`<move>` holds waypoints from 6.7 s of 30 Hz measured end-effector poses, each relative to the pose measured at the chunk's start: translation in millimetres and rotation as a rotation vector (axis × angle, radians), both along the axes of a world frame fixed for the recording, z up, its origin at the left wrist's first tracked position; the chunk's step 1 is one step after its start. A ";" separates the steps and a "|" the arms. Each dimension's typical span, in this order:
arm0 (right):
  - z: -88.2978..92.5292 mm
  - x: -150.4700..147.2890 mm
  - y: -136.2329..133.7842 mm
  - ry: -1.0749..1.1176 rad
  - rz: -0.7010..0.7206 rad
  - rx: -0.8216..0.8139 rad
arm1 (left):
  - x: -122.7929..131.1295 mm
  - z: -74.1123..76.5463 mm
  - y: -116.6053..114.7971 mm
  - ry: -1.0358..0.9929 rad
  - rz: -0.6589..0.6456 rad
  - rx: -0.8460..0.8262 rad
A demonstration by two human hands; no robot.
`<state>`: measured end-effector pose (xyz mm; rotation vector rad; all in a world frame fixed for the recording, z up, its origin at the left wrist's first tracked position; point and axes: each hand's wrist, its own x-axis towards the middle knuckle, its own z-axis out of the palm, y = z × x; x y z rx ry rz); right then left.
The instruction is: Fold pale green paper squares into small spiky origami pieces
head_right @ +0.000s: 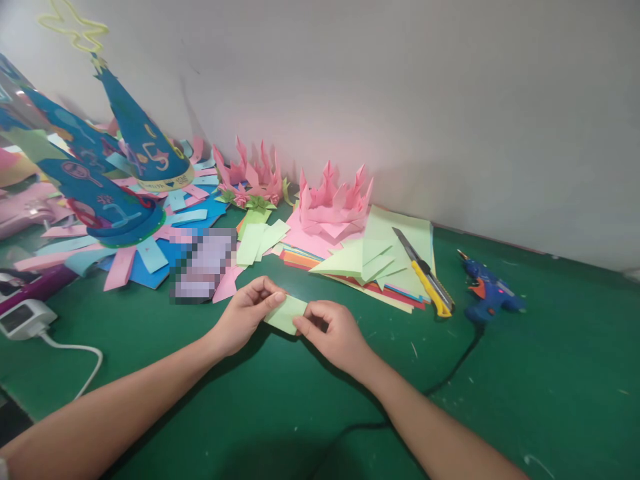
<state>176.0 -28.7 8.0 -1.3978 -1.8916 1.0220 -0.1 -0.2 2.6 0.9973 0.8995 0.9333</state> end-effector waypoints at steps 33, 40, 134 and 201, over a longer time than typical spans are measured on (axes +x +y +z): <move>6.5 -6.6 -2.5 0.080 0.076 -0.075 | 0.3 -1.9 -9.1 0.360 0.035 0.329; 6.0 -7.1 -2.0 0.072 0.088 -0.067 | -0.8 -0.7 -9.1 0.383 0.042 0.293; -7.6 13.6 3.9 -0.133 -0.015 0.306 | -22.6 -1.4 16.0 0.809 -0.297 0.917; -7.0 1.3 -10.1 -0.548 0.067 0.647 | -15.8 -4.8 5.5 1.024 -0.193 0.941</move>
